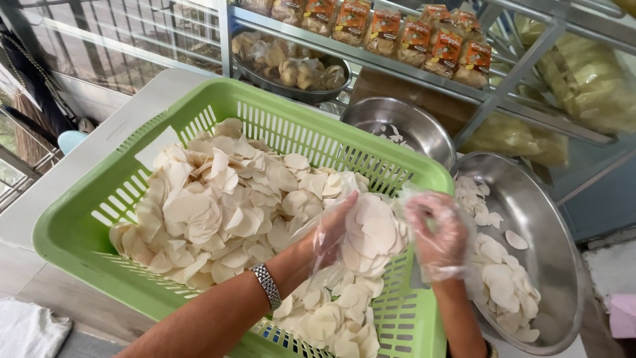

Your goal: The person repeatedly picks up stacks of thin, white, round food slices from a green basket and transfers them into a metal bowl. The person wears disposable gloves and uses both hands to handle the slices.

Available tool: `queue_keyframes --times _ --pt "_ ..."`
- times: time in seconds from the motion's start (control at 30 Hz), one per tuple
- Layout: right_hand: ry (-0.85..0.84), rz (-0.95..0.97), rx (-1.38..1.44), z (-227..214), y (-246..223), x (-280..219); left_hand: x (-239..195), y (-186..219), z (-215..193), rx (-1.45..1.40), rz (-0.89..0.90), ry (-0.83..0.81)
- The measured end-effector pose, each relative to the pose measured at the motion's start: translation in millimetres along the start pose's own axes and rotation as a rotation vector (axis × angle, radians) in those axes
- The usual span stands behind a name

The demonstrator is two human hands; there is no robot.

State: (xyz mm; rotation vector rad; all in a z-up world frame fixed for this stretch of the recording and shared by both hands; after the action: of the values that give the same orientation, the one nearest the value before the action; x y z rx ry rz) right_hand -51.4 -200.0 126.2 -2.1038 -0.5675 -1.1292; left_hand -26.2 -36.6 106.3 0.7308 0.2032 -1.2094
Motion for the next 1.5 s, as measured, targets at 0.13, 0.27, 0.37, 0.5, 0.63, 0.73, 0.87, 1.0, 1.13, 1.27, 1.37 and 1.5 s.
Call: queue_keyframes --times 0.13,0.27,0.37,0.5,0.63,0.73,0.87,1.0,1.13,1.27,1.37,1.5 --pt "-0.021 0.070 0.121 -5 -7 -2 3 0 -3 -0.065 0.038 0.029" --pt "-0.231 -0.033 -0.122 17 -13 -8 -21 1 14 -0.122 0.084 0.111" --pt "-0.328 -0.057 -0.184 23 13 -31 -11 -5 4 -0.128 0.124 0.222" --pt "-0.445 0.046 -0.188 30 19 -36 12 -9 -2 -0.127 0.120 0.268" --pt "-0.454 -0.066 -0.257 34 30 -52 23 -11 -13 -0.118 0.160 0.346" --pt "-0.388 -0.019 -0.218 30 46 -64 20 -10 -19 -0.093 0.147 0.409" --pt "-0.255 0.118 -0.111 17 45 -60 21 -11 -25 -0.033 0.095 0.483" --pt "0.085 0.232 0.222 -4 33 -37 29 -11 -29 0.051 0.046 0.523" --pt "0.077 0.517 0.227 -13 59 -43 22 -12 -20 0.106 0.000 0.520" --pt "0.132 0.783 0.179 -16 39 -39 23 -15 -20 0.038 0.002 0.462" --pt "0.080 0.678 0.134 -22 56 -40 -2 -10 7 -0.002 0.074 0.421" --pt "0.171 0.620 0.070 -38 69 -54 4 -15 4 -0.007 0.065 0.338"
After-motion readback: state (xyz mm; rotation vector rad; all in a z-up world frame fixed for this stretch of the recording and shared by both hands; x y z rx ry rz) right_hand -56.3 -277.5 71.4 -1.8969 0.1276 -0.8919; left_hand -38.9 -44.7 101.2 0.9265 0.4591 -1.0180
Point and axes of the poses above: each hand's wrist, its own x-axis towards the middle knuckle, its own z-axis out of the palm, y = z × x, the point moved 7 cm from there along x, towards the middle knuckle, and after that the axes turned 14 degrees about -z, right-handed, at the moved point
